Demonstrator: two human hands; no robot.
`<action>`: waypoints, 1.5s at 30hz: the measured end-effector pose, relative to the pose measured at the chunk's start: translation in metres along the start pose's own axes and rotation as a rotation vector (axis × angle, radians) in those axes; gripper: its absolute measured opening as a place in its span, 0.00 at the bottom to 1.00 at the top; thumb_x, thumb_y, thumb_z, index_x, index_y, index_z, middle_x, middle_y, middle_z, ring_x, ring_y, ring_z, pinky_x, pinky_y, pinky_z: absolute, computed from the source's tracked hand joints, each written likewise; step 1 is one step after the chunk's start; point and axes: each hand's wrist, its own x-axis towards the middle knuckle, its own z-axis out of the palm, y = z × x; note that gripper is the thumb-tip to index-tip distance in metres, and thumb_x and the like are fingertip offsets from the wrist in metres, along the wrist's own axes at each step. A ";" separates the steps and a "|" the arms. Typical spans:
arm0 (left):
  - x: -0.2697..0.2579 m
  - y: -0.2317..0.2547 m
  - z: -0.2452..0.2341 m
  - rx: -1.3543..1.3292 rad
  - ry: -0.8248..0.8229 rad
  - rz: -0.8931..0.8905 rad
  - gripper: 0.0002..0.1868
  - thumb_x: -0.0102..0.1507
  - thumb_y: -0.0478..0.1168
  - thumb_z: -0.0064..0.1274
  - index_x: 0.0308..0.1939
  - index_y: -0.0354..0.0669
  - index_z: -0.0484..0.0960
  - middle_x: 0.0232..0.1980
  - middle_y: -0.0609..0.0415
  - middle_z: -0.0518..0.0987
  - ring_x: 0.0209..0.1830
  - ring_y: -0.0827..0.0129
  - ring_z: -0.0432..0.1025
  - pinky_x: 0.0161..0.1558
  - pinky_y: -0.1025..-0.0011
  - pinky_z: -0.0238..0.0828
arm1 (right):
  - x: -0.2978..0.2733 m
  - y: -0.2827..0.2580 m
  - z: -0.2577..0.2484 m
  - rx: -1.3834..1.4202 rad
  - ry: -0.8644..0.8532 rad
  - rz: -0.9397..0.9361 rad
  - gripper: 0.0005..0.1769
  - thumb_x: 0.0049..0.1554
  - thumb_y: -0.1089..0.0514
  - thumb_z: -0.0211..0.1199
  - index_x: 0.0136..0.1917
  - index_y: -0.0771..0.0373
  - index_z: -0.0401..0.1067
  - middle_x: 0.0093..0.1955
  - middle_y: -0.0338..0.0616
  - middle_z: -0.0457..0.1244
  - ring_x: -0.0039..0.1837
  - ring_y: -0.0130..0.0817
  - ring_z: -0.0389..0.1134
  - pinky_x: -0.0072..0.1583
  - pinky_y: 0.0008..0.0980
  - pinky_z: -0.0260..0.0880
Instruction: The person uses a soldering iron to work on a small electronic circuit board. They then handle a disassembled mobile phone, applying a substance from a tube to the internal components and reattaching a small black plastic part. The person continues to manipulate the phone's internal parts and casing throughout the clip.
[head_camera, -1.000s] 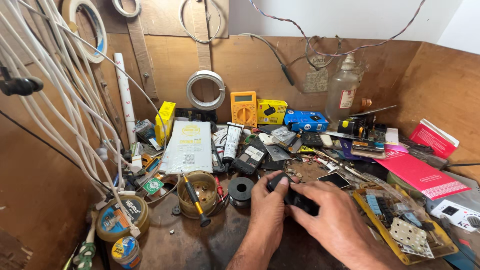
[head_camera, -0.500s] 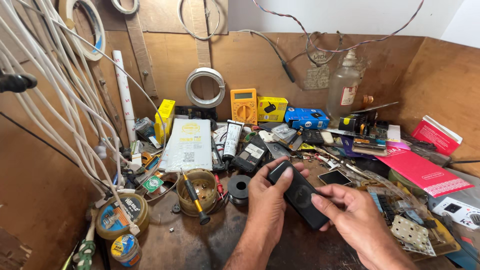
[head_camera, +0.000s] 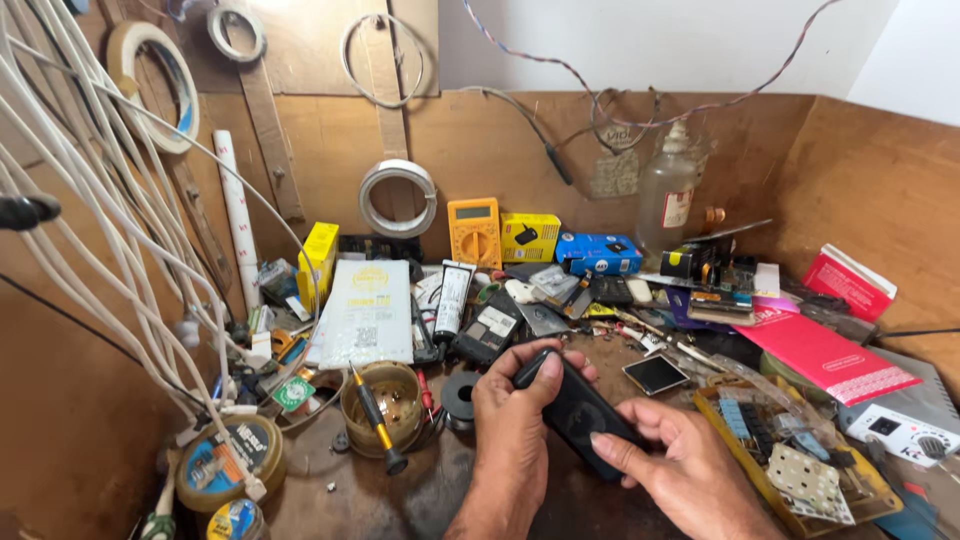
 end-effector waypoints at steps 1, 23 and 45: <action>0.000 0.001 0.000 -0.011 -0.005 0.001 0.13 0.62 0.32 0.56 0.49 0.28 0.80 0.40 0.41 0.85 0.39 0.60 0.82 0.42 0.65 0.83 | 0.000 -0.003 0.000 0.011 -0.003 0.023 0.14 0.53 0.53 0.72 0.47 0.65 0.78 0.37 0.38 0.70 0.39 0.25 0.68 0.42 0.29 0.70; -0.005 -0.012 0.009 0.951 -0.011 0.447 0.18 0.62 0.38 0.56 0.54 0.35 0.77 0.51 0.44 0.81 0.53 0.57 0.78 0.53 0.62 0.76 | 0.097 -0.005 -0.042 0.905 0.401 0.216 0.15 0.63 0.62 0.52 0.58 0.76 0.64 0.53 0.60 0.64 0.53 0.51 0.69 0.58 0.49 0.75; -0.014 0.002 0.013 1.054 0.022 0.795 0.06 0.63 0.29 0.51 0.43 0.35 0.81 0.41 0.43 0.82 0.42 0.48 0.78 0.43 0.57 0.74 | 0.029 -0.017 0.008 0.306 0.464 -0.138 0.14 0.58 0.69 0.56 0.58 0.71 0.73 0.50 0.57 0.72 0.45 0.48 0.73 0.47 0.40 0.75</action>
